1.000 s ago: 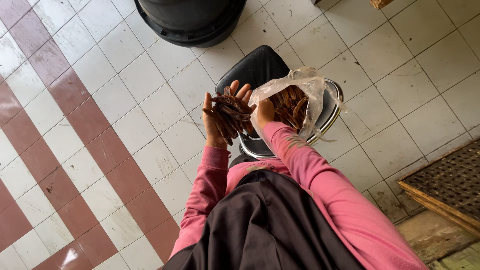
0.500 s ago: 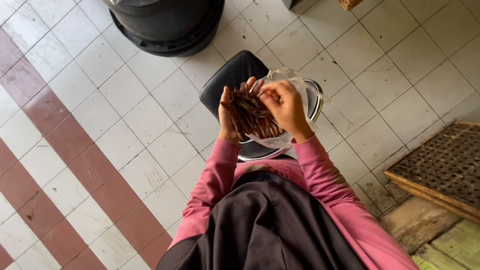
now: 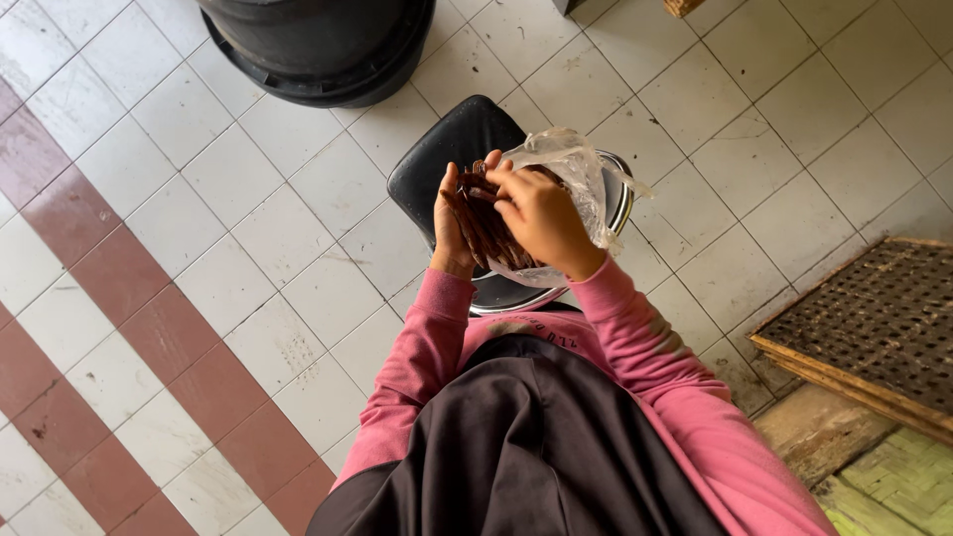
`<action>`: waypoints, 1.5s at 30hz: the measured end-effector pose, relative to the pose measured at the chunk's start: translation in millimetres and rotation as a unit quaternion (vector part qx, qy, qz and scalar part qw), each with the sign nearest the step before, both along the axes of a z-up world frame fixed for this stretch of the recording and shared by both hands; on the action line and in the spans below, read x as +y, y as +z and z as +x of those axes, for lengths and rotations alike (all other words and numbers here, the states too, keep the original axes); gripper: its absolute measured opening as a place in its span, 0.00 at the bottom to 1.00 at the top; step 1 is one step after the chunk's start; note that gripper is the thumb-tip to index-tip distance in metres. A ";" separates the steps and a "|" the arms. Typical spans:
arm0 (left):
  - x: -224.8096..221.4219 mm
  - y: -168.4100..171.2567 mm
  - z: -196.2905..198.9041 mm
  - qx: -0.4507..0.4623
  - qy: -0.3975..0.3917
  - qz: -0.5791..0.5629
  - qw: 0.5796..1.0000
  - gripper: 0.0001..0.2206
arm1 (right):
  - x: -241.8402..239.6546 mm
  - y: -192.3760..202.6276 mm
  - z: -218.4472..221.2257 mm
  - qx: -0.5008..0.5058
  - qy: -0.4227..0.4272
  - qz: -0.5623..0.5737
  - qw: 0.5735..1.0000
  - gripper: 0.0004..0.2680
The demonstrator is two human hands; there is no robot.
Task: The person picks up dried banana slices from a drying rack and places them into a clear plastic bag.
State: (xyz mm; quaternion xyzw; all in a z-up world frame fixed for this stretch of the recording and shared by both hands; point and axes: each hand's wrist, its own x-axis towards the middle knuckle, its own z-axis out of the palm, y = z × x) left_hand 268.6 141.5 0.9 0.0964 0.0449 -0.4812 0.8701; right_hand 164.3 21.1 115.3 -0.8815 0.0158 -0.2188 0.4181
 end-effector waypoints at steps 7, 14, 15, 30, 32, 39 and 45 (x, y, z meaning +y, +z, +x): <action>51.7 23.5 23.5 -0.025 0.088 -0.059 0.994 0.31 | -46.3 -70.7 2.1 0.087 -0.001 0.366 0.927 0.10; 77.7 42.8 30.1 -0.036 0.129 -0.075 0.988 0.30 | -29.4 -253.3 59.1 0.311 -0.046 0.289 0.904 0.11; 76.1 44.1 28.6 -0.037 0.122 -0.078 0.989 0.31 | -22.7 -272.3 68.8 0.302 -0.054 0.254 0.917 0.10; 65.9 35.9 5.7 -0.021 0.099 -0.062 0.993 0.31 | 23.2 -294.2 81.8 0.252 -0.115 0.036 0.960 0.06; 61.5 35.4 5.9 -0.022 0.093 -0.048 0.994 0.31 | 27.4 -292.1 83.2 0.266 -0.102 0.013 0.958 0.07; 44.8 42.8 0.0 -0.029 0.066 -0.024 0.997 0.33 | 2.2 -235.2 73.8 0.256 -0.090 0.070 0.960 0.05; 27.3 29.7 -2.2 -0.025 0.033 0.002 0.999 0.31 | -21.3 -100.0 15.4 0.028 -0.165 0.171 0.971 0.04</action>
